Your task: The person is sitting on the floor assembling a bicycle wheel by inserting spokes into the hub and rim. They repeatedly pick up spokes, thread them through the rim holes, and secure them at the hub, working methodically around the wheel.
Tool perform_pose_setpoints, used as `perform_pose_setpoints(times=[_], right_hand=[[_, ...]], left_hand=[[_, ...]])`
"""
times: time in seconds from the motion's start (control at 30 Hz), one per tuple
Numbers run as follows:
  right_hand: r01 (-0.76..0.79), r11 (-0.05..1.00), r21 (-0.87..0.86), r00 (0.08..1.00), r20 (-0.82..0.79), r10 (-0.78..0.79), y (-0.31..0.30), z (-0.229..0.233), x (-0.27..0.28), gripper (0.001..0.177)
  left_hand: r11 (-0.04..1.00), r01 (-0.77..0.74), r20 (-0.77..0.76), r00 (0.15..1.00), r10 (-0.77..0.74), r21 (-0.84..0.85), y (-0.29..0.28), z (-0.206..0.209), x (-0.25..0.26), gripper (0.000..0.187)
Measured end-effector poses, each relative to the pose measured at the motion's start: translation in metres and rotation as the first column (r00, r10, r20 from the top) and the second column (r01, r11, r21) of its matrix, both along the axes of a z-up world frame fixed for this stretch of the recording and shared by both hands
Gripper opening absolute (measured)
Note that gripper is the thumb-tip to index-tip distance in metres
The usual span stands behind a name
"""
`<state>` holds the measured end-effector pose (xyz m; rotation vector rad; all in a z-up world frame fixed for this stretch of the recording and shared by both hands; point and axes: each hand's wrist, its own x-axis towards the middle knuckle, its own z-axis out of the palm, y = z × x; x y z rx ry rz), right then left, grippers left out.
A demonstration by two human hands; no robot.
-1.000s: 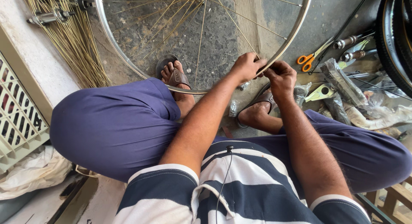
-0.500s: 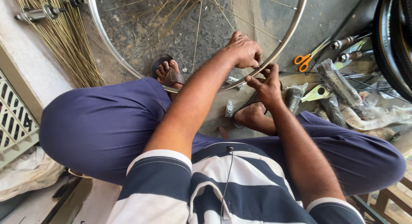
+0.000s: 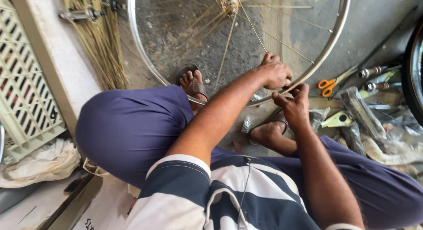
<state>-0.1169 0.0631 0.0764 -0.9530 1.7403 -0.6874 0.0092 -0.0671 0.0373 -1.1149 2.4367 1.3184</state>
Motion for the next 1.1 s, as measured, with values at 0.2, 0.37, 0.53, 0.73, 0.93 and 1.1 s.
perform_pose_setpoints(times=[0.2,0.37,0.53,0.73,0.93,1.1], right_hand=[[0.003,1.000,0.000,1.000,0.031,-0.003,-0.002,-0.016,-0.006,0.058],[-0.068,0.982,-0.175,0.997,-0.036,0.063,-0.002,-0.011,-0.022,0.056],[-0.009,0.999,-0.047,0.996,-0.090,0.005,-0.010,-0.008,-0.006,0.062],[0.039,0.999,0.007,0.991,-0.130,-0.038,-0.016,-0.005,-0.014,0.059],[0.060,0.998,-0.035,0.996,-0.060,-0.062,-0.025,-0.032,-0.029,0.063],[0.061,0.997,-0.052,0.983,-0.171,-0.069,-0.028,-0.032,-0.031,0.061]], left_hand=[[0.995,-0.013,0.023,1.000,0.015,-0.098,0.006,-0.023,-0.011,0.032],[0.984,-0.014,0.136,0.990,0.038,-0.176,-0.005,-0.037,-0.044,0.039],[0.989,-0.039,0.082,0.995,0.052,-0.146,0.000,-0.045,-0.037,0.041],[1.000,-0.016,0.092,0.996,0.017,-0.017,-0.009,-0.026,-0.042,0.037],[0.885,0.210,0.059,0.977,-0.204,-0.415,-0.046,0.003,-0.021,0.028],[0.801,0.217,0.104,0.976,-0.192,-0.558,-0.182,0.026,0.094,0.021]])
